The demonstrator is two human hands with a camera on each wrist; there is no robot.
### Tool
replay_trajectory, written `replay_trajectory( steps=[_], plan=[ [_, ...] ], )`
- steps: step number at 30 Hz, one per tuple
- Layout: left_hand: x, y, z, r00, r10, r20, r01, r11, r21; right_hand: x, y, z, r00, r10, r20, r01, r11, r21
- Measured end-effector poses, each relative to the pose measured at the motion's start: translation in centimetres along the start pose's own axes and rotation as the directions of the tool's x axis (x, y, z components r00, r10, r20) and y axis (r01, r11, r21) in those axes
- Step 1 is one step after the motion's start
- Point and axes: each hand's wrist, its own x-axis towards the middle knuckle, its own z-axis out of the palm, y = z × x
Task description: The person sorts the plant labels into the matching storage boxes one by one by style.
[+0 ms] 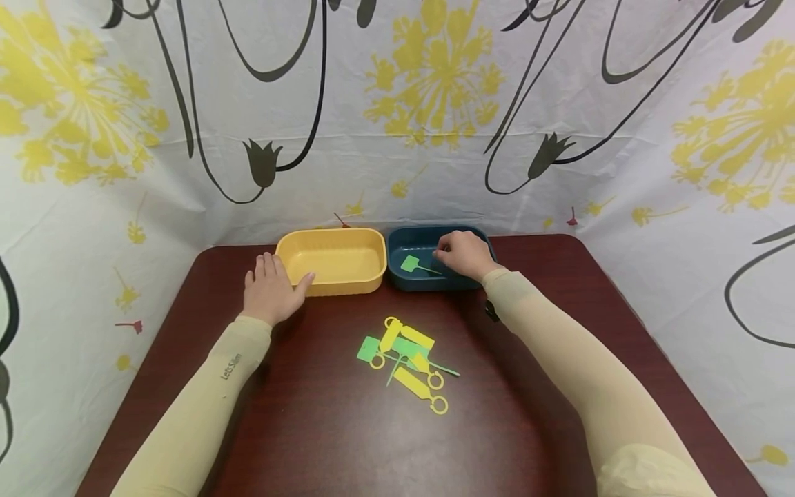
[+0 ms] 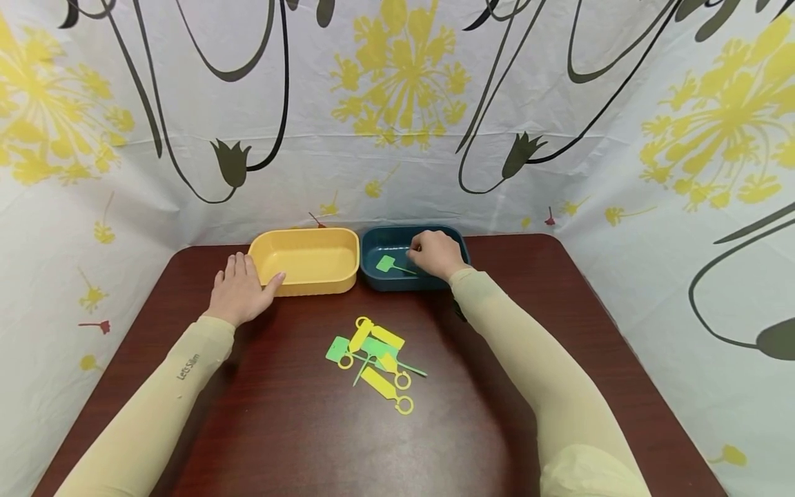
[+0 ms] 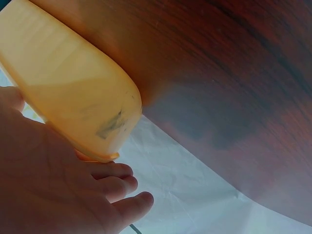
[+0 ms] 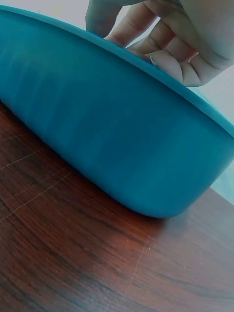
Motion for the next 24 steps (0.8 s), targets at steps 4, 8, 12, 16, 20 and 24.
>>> replay_trajectory(
  steps=[4,8,12,16,20,24],
  plan=[
    [0.0,-0.1,0.0,1.000,-0.002,0.005,0.002,1.000,-0.002,-0.3,0.0,0.0,1.000,-0.008,-0.030,0.008,1.000,0.001],
    [0.0,-0.2,0.0,1.000,-0.003,0.013,0.003,1.000,-0.004,-0.7,-0.2,0.0,0.998,-0.014,-0.058,0.014,1.000,0.009],
    [0.1,-0.2,0.0,1.000,-0.005,0.023,0.005,1.000,-0.003,-1.0,-0.5,-0.1,0.996,-0.029,-0.089,0.030,1.000,0.006],
    [0.1,-0.1,-0.1,1.000,-0.005,0.031,0.005,1.000,0.000,-1.4,-0.8,-0.1,0.993,-0.041,-0.111,0.041,0.999,-0.003],
    [0.1,-0.1,-0.1,0.999,-0.005,0.031,0.005,1.000,0.002,-1.8,-1.1,-0.2,0.990,-0.062,-0.130,0.062,0.998,-0.003],
    [0.1,0.0,0.0,0.999,-0.006,0.035,0.006,1.000,-0.006,-2.4,-1.4,-0.2,0.985,-0.093,-0.146,0.093,0.996,-0.006]
  ],
)
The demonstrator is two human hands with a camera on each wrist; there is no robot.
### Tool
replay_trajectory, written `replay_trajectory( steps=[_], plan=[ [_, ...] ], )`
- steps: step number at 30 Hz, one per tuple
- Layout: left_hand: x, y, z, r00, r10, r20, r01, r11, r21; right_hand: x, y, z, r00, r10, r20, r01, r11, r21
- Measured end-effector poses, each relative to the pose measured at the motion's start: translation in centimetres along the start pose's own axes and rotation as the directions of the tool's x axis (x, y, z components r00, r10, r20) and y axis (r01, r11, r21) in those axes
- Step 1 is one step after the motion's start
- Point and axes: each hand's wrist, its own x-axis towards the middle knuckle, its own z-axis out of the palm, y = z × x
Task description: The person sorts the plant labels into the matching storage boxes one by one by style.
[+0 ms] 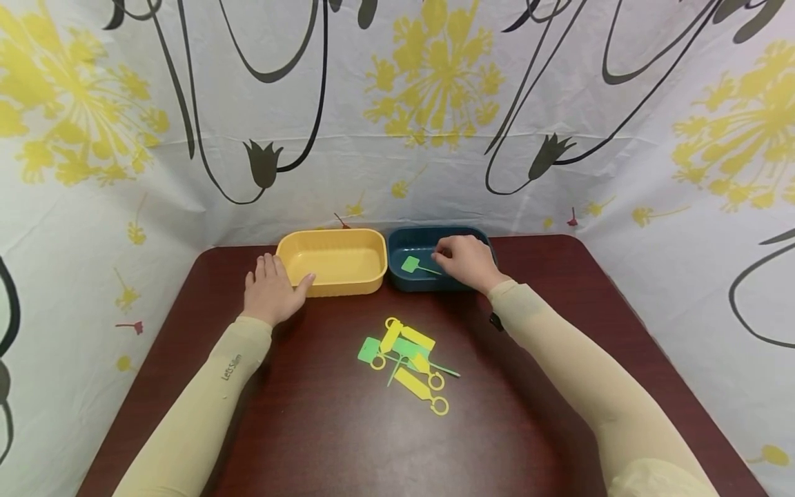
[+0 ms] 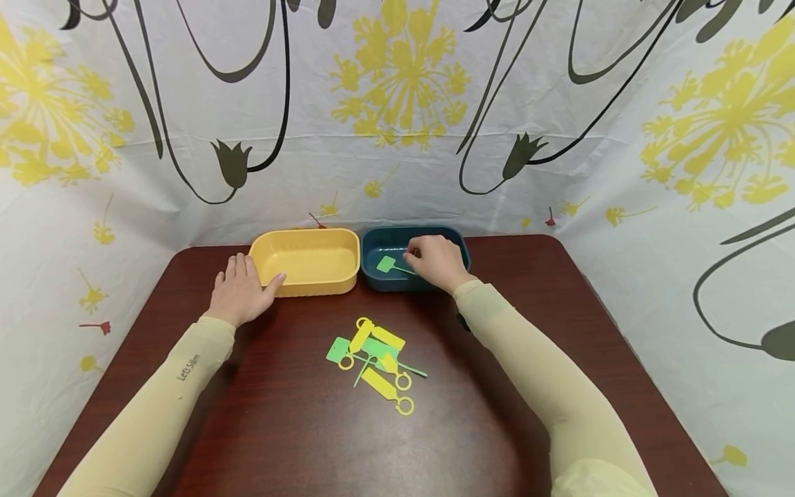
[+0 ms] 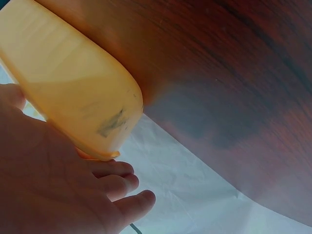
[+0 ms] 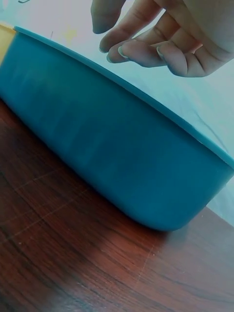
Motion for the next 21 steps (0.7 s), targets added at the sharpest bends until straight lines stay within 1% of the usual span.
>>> replay_trajectory(
  steps=[7,14,21],
  plan=[
    [0.0,0.2,0.4,1.000,0.002,0.008,-0.001,1.000,-0.006,-1.2,-1.0,-0.1,0.998,-0.055,-0.012,0.055,0.998,-0.028],
    [0.0,-0.1,0.1,1.000,0.008,0.007,-0.008,1.000,0.001,-1.8,-2.3,0.1,0.991,-0.125,-0.041,0.122,0.991,-0.050],
    [-0.2,0.0,-0.3,1.000,-0.001,0.007,0.001,1.000,0.002,-2.5,-3.6,0.2,0.986,-0.166,-0.025,0.163,0.983,-0.084]
  ],
)
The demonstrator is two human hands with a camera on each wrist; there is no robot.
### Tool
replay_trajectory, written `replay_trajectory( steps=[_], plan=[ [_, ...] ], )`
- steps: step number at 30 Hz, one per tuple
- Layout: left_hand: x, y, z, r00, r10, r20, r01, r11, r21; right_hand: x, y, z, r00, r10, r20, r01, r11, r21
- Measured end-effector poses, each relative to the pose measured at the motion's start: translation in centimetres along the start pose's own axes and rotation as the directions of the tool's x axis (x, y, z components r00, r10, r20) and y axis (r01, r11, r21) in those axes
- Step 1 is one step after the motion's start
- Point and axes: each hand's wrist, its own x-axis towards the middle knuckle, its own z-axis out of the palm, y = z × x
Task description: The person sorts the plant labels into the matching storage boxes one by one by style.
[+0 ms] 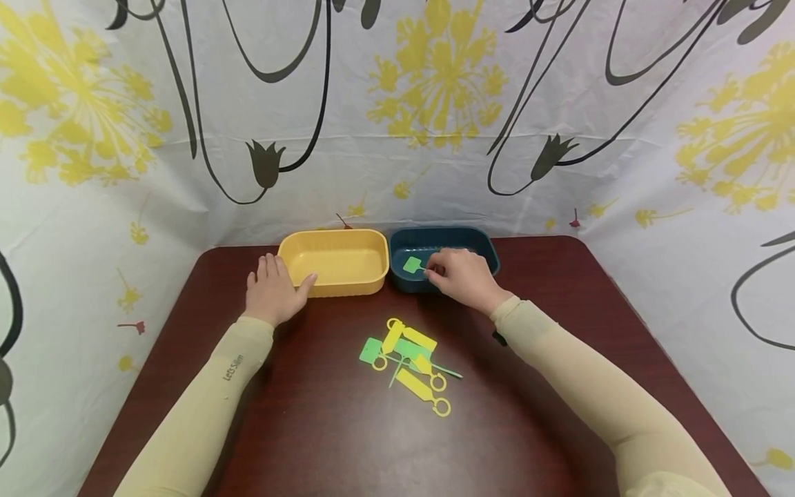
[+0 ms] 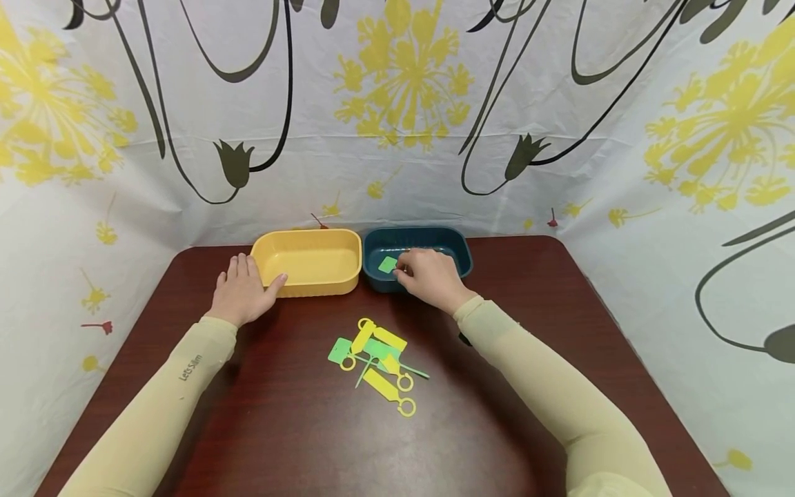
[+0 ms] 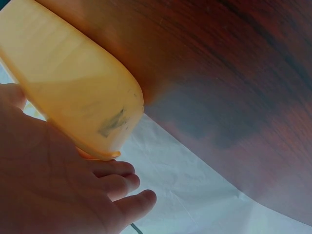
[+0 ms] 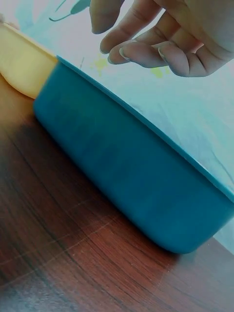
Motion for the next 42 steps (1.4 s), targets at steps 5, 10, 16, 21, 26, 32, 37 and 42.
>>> replay_trajectory(
  steps=[5,10,16,21,26,32,37,42],
  plan=[
    [0.0,0.1,-0.1,1.000,-0.002,0.003,0.002,1.000,-0.002,-0.6,-0.8,0.0,1.000,-0.026,0.004,0.027,0.999,-0.034],
    [-0.1,0.2,-0.3,1.000,-0.005,0.005,0.005,1.000,-0.003,-1.4,-1.6,-0.2,0.999,-0.035,0.026,0.035,0.999,-0.020],
    [-0.1,0.2,-0.3,1.000,-0.003,0.010,0.003,1.000,-0.001,-2.5,-2.3,-0.2,0.998,-0.058,0.040,0.059,0.998,-0.017],
    [0.0,0.2,-0.2,1.000,0.001,0.008,-0.001,1.000,0.003,-3.5,-2.8,-0.1,0.995,-0.081,0.052,0.082,0.996,-0.024],
    [0.0,0.1,-0.1,1.000,-0.001,0.008,0.001,1.000,0.004,-4.3,-3.2,-0.2,0.994,-0.090,0.064,0.091,0.996,-0.014],
    [-0.1,0.1,-0.2,1.000,0.000,0.013,0.000,1.000,-0.001,-5.4,-3.6,-0.2,0.994,-0.078,0.076,0.080,0.996,-0.025],
    [-0.1,0.2,-0.3,1.000,0.003,0.016,-0.003,1.000,-0.003,-6.4,-3.7,-0.1,0.994,-0.083,0.077,0.085,0.996,-0.029],
    [-0.2,0.2,-0.4,1.000,0.004,0.014,-0.004,1.000,0.000,-7.3,-3.7,0.0,0.991,-0.095,0.095,0.099,0.994,-0.035]
  ],
)
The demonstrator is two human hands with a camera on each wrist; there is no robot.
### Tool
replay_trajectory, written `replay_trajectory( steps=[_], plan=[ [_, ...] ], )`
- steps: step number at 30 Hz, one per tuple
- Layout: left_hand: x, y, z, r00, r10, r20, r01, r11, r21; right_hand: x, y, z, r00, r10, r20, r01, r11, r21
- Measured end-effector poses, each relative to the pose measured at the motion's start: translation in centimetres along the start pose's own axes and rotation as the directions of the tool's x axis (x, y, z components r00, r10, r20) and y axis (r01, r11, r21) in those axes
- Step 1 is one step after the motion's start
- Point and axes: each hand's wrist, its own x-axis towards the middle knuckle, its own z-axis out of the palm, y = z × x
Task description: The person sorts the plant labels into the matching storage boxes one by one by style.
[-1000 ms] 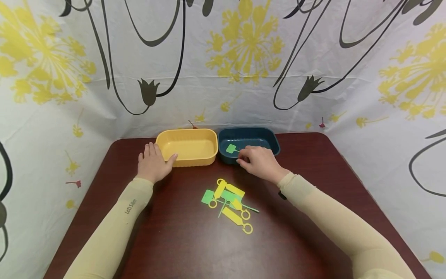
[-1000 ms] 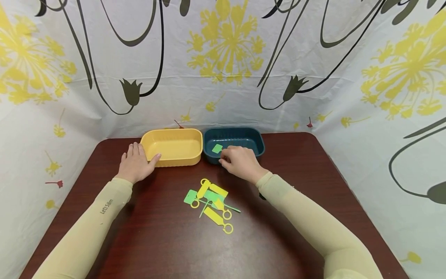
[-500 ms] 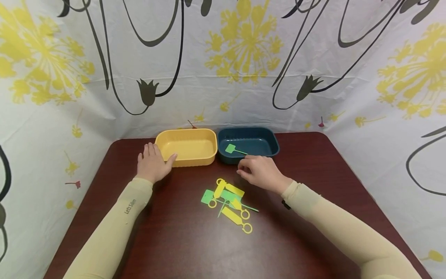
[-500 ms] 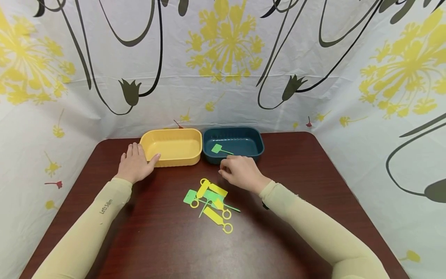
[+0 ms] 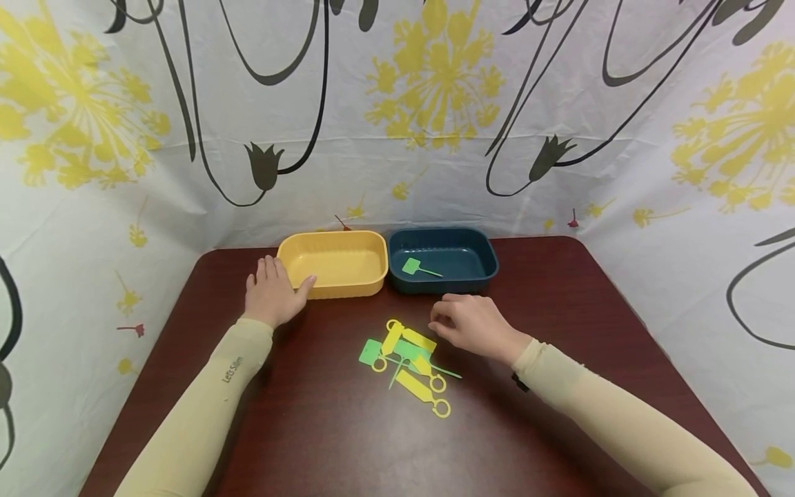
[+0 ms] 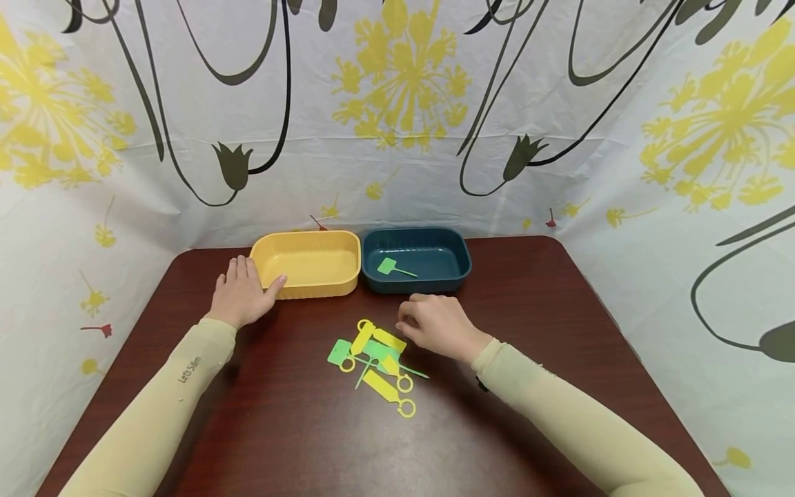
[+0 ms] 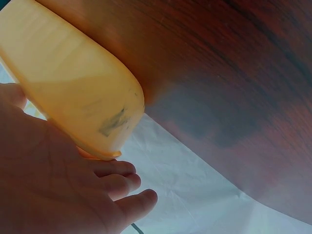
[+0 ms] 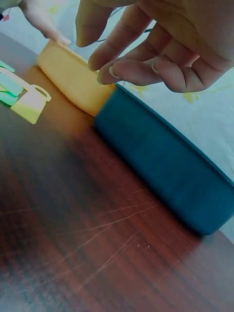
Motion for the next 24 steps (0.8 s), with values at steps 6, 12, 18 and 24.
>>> replay_trajectory(
  steps=[6,12,18,24],
  plan=[
    [0.1,0.0,0.1,1.000,0.000,0.003,0.000,1.000,0.003,-1.2,-0.1,0.2,0.999,-0.002,0.043,0.003,1.000,-0.014],
    [0.0,0.0,0.0,1.000,0.000,-0.004,0.000,1.000,0.008,-2.2,-0.2,0.5,0.998,-0.019,0.057,0.019,1.000,-0.013],
    [0.1,-0.1,0.1,1.000,0.001,-0.007,-0.001,1.000,0.004,-2.8,-0.6,0.6,0.996,-0.005,0.093,0.005,1.000,0.003],
    [0.2,-0.2,0.3,1.000,-0.004,0.001,0.004,1.000,0.004,-3.4,-0.9,0.9,0.990,-0.018,0.143,0.013,0.999,0.030]
  ],
)
